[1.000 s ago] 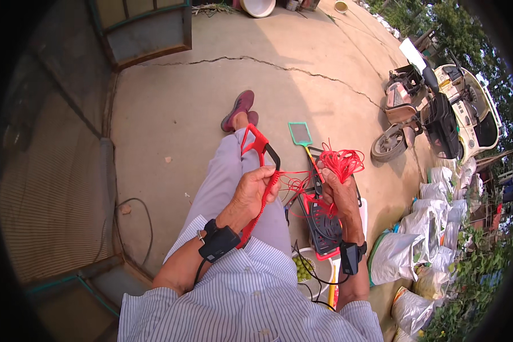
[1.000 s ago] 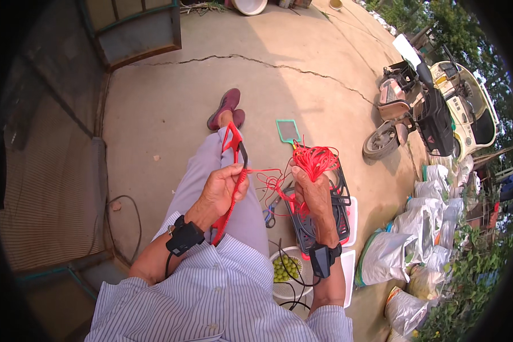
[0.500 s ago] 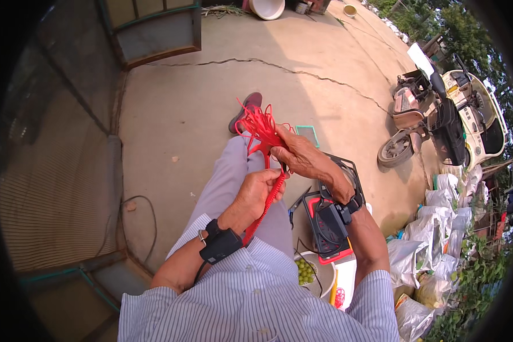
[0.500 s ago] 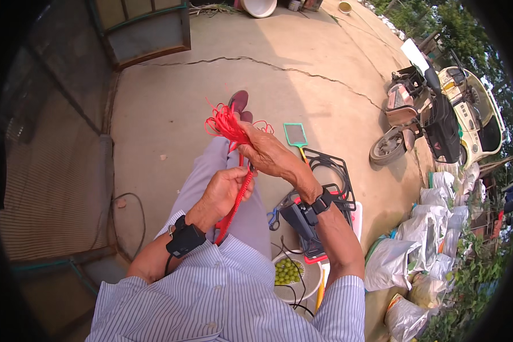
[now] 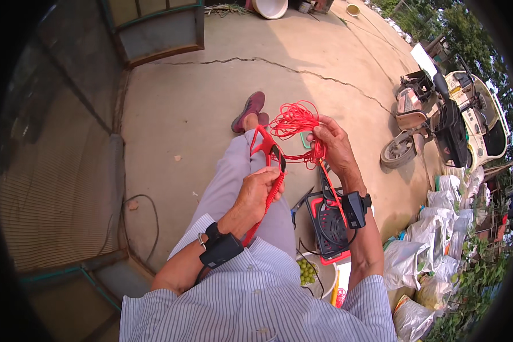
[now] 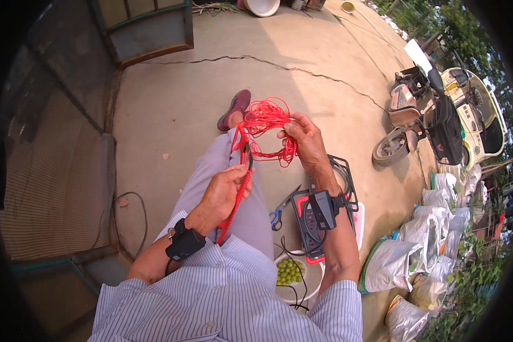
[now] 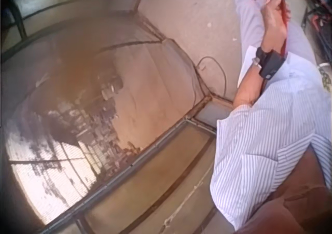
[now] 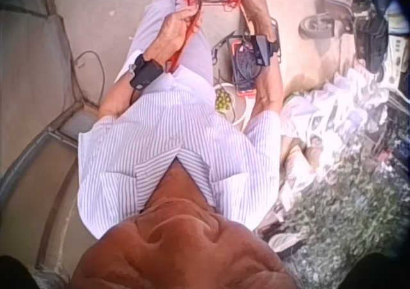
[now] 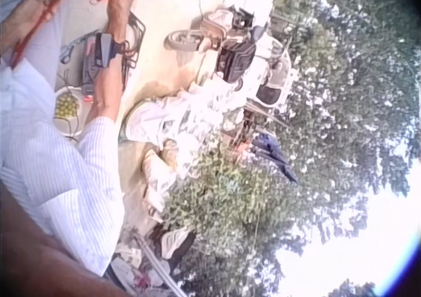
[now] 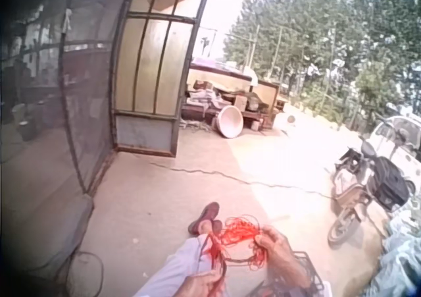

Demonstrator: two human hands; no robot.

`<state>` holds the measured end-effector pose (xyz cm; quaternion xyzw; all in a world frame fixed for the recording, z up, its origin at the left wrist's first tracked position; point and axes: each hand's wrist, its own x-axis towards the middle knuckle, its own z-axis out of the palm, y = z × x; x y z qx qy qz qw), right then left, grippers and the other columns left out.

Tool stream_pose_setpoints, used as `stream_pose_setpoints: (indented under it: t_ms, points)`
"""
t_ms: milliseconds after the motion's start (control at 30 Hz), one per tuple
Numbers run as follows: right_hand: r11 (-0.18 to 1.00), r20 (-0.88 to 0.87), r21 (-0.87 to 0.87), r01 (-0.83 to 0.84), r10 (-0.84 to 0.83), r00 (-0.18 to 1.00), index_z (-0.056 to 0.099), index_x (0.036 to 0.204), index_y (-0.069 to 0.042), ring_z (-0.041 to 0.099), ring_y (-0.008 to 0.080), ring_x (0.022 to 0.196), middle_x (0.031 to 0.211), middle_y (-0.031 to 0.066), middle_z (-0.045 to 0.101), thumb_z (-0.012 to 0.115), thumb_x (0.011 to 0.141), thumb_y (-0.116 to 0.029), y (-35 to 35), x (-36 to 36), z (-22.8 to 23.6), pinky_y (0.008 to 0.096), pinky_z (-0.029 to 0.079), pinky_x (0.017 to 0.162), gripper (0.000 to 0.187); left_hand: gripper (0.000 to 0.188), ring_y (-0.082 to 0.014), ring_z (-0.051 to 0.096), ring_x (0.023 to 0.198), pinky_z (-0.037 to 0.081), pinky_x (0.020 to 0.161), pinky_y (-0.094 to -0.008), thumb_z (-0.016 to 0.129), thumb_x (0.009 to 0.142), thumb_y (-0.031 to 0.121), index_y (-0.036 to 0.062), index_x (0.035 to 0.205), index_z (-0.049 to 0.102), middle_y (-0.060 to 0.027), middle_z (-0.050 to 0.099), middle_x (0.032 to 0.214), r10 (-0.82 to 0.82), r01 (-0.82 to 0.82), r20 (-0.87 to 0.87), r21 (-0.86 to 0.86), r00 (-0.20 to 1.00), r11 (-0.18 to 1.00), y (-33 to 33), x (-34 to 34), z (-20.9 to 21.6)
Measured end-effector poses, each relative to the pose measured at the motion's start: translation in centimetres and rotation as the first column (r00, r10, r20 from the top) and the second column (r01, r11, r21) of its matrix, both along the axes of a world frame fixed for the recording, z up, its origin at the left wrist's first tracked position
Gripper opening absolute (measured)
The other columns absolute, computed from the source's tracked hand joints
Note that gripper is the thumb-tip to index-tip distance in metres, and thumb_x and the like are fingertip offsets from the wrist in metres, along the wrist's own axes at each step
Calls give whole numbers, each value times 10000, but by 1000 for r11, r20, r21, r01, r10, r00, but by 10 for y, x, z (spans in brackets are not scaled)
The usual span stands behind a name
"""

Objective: Winding a long red rope around a red plastic frame.

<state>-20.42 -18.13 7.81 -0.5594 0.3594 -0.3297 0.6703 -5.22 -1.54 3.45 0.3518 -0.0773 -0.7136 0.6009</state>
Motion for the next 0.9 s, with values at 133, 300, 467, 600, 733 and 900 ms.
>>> stream_pose_setpoints:
  t_ms: [133, 300, 467, 600, 733, 900]
  points:
    - [945, 346, 240, 222, -297, 890, 445, 1246, 2, 599, 149, 757, 998, 86, 595, 557, 911, -64, -15, -77, -13, 251, 501, 603, 360, 220, -145, 523, 639, 411, 589, -255, 519, 920, 189, -5, 1017, 555, -73, 562, 712, -16, 15, -14, -31, 1000, 999, 3, 5, -2]
    - [874, 512, 321, 363, -483, 710, 479, 1203, -19, 582, 152, 796, 1026, 84, 602, 563, 918, -80, -15, -200, -31, 281, 500, 659, 304, 164, -123, 543, 621, 419, 567, -238, 552, 890, 156, 15, 971, 579, -46, 584, 714, 28, -29, 13, 51, 1000, 998, 0, -2, 9]
    - [851, 545, 319, 417, -524, 654, 462, 1223, 6, 561, 149, 802, 997, 88, 579, 524, 943, -98, -1, -261, -23, 278, 489, 687, 305, 132, -91, 547, 708, 448, 640, -229, 586, 868, 57, 24, 994, 602, -12, 579, 781, 167, -146, 305, -92, 938, 985, -5, -8, 9]
    - [897, 620, 266, 353, -440, 650, 443, 1238, 11, 521, 152, 790, 980, 83, 559, 473, 972, -125, 0, -259, -2, 276, 468, 707, 300, 175, -70, 530, 705, 444, 665, -205, 563, 852, 7, 1, 1006, 646, 8, 569, 832, 237, -129, 510, -237, 827, 963, -6, -8, 8]
    - [948, 678, 236, 216, -319, 662, 449, 1215, 17, 501, 157, 754, 962, 92, 550, 469, 979, -146, -7, -243, 24, 265, 459, 682, 288, 238, -98, 499, 713, 422, 626, -232, 558, 771, -38, 34, 956, 690, -18, 504, 788, 394, -7, 738, -467, 547, 884, -9, -3, 6]
    - [960, 722, 214, 182, -280, 633, 457, 1222, 1, 482, 156, 779, 947, 79, 543, 455, 984, -141, -12, -210, 61, 268, 434, 702, 277, 211, -124, 495, 819, 425, 695, -245, 610, 744, 8, 44, 935, 694, -21, 503, 884, 314, 177, 890, -386, 332, 905, -4, 4, 22]
